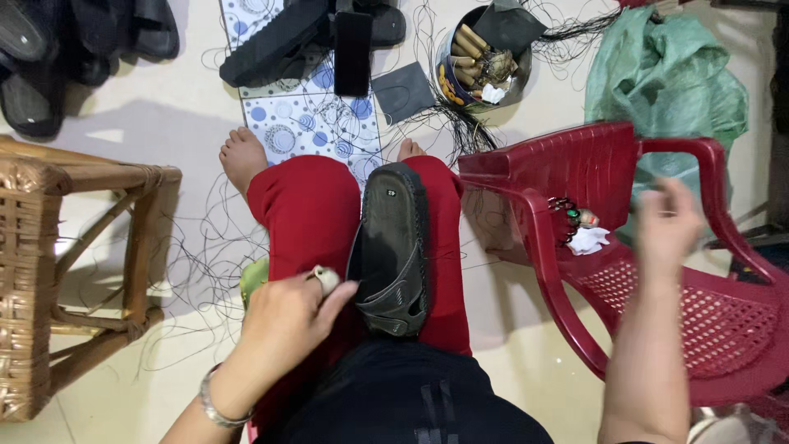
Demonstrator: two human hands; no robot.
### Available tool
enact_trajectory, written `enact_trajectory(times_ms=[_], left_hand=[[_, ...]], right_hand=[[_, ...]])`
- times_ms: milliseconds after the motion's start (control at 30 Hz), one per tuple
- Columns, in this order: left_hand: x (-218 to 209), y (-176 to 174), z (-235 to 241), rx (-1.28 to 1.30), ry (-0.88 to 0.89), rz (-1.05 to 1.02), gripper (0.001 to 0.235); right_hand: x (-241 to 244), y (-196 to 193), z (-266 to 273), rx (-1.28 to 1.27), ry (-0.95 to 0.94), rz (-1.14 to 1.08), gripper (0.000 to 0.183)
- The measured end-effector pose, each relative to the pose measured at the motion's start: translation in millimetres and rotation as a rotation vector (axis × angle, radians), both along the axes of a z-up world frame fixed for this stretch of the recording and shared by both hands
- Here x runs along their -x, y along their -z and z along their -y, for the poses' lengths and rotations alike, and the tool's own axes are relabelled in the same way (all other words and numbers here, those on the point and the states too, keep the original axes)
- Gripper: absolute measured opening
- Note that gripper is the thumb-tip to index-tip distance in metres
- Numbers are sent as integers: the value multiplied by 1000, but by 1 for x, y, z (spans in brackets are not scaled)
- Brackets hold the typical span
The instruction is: The person sits on the floor and sews a black slip-on shoe using a needle and thread. They pull the thread through the shoe repeatedly to stitch the sole to the upper part.
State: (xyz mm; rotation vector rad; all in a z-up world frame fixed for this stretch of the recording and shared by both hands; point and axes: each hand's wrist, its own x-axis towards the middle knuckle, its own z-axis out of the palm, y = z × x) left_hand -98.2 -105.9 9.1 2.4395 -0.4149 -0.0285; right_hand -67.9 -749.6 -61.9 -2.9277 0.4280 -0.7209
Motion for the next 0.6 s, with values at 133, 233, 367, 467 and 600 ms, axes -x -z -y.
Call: enact_trajectory(times_ms=[133, 233, 367, 467, 600], left_hand=[[7, -9, -11, 143, 339, -726, 61], [10, -25, -8, 498, 443, -883, 48], [10, -28, -4, 630, 382, -879, 32], [17, -23, -9, 782, 408, -924, 27], [28, -14, -6, 1269, 296, -1039, 40]], right_hand=[[14, -70, -255, -843, -302, -294, 32], [43, -76, -335, -825, -626, -550, 49], [56, -73, -373, -482, -829, -362, 49], [67, -68, -383, -388, -801, -314, 49], [78, -70, -385, -363, -799, -306, 45]])
